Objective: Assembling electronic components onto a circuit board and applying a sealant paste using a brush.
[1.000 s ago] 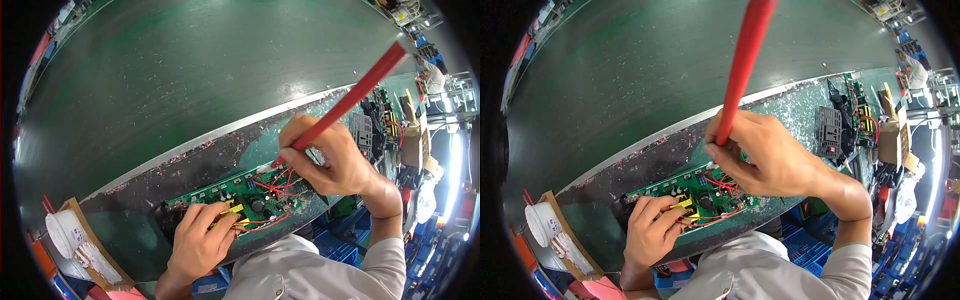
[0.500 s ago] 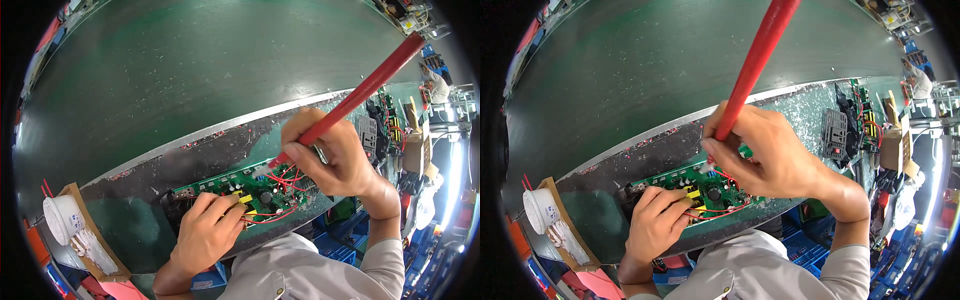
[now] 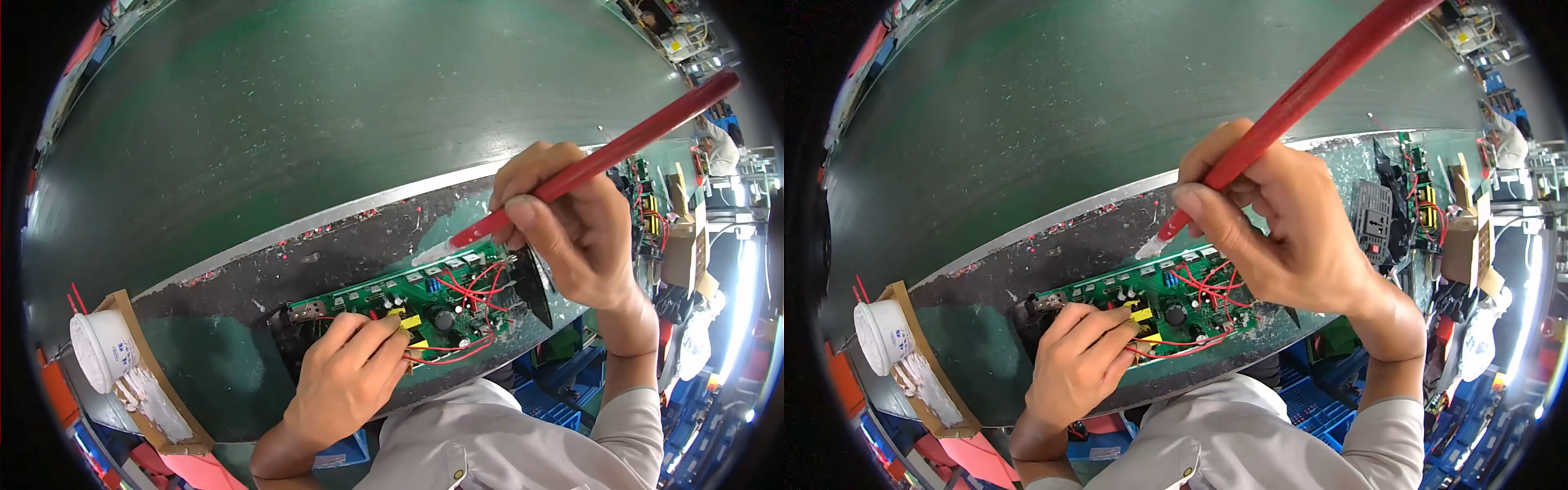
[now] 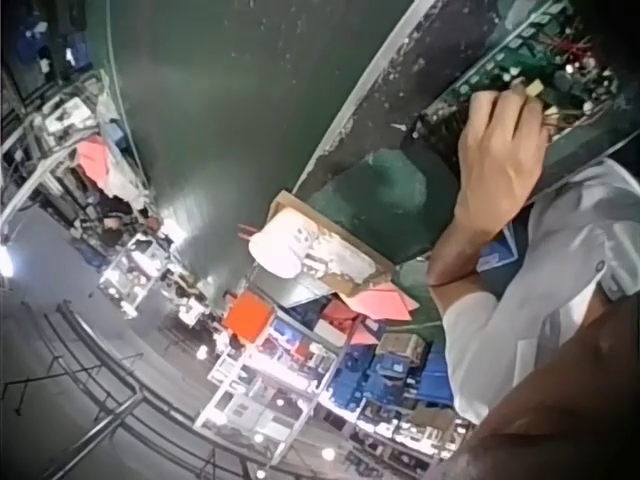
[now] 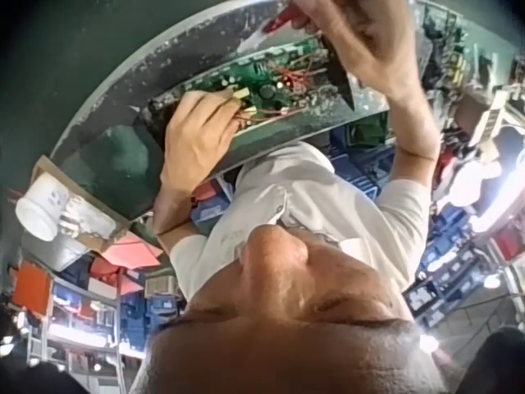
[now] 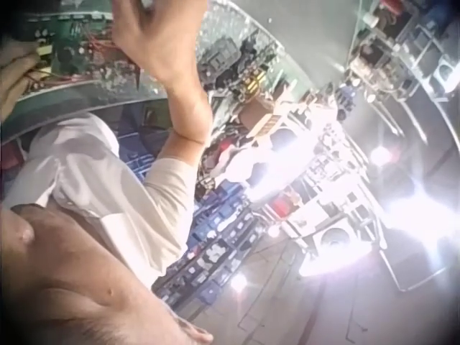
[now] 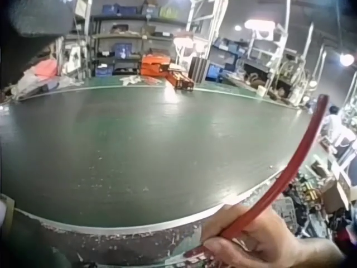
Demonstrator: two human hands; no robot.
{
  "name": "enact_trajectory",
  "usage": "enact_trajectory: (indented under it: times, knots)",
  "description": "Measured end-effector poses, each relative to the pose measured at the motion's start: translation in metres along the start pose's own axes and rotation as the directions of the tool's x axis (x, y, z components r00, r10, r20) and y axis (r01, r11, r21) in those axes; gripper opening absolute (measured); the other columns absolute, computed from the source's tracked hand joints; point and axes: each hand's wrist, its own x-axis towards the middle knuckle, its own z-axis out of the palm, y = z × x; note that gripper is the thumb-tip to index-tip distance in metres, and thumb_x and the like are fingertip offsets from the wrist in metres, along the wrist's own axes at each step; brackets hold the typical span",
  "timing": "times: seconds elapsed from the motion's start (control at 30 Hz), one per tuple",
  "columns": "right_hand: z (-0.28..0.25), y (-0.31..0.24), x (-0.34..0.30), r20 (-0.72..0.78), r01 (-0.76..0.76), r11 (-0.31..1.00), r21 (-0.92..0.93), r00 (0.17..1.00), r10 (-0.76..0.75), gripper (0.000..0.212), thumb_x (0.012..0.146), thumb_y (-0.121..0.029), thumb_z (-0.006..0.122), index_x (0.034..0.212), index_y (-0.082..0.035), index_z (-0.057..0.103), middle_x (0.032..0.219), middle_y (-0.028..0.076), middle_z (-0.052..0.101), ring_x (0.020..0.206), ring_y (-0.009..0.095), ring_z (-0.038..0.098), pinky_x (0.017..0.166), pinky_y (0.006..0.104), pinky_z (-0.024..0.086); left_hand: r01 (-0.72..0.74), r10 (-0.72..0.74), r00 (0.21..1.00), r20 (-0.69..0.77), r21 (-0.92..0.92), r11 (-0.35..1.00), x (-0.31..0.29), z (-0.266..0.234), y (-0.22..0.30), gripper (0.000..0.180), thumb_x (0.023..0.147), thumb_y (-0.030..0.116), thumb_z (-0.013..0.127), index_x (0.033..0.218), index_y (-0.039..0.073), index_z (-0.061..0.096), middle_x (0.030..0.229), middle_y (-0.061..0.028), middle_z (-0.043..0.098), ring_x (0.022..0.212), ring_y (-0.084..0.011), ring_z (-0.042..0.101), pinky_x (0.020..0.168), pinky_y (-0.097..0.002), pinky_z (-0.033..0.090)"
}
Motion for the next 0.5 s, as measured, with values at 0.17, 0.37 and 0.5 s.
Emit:
enact_trajectory:
  times: [0.17,0.37,0.5]
  knots:
    - [0.016,0.018,0.011,0.215,0.045,0.998,-0.049,0.976,-0.034,0.008,0.095,0.003,0.056,0.102,0.007,0.054,0.097,0.012,0.058,0.078,0.011,0.058,0.067,0.0220,0.049,0.003,-0.013,0.998,0.055,0.183,0.983,-0.011,0.001,0.017,0.040,0.072,0.010,0.075,0.108,-0.004,0.066,0.118,-0.0155,0.064,0.099,-0.0267,0.061,0.083,-0.0347,0.055]
    - [0.016,0.012,0.018,0.200,-0.044,0.997,0.068,0.979,0.030,0.010,0.091,0.007,0.055,0.101,0.005,0.056,0.099,0.015,0.059,0.083,0.015,0.060,0.071,0.0259,0.050,-0.008,0.012,1.000,-0.020,0.198,0.980,-0.012,0.010,0.009,0.038,0.071,0.009,0.076,0.106,-0.003,0.068,0.116,-0.0137,0.065,0.095,-0.0253,0.061,0.078,-0.0323,0.056]
    - [-0.012,0.012,0.038,0.436,0.207,0.976,-0.072,0.886,-0.155,0.007,0.087,0.001,0.064,0.092,0.003,0.059,0.098,0.018,0.061,0.082,0.019,0.060,0.071,0.0296,0.048,-0.029,0.041,0.997,-0.064,0.181,0.983,-0.012,0.013,0.006,0.033,0.072,0.009,0.076,0.102,-0.002,0.069,0.111,-0.0124,0.067,0.090,-0.0231,0.061,0.074,-0.0311,0.056]
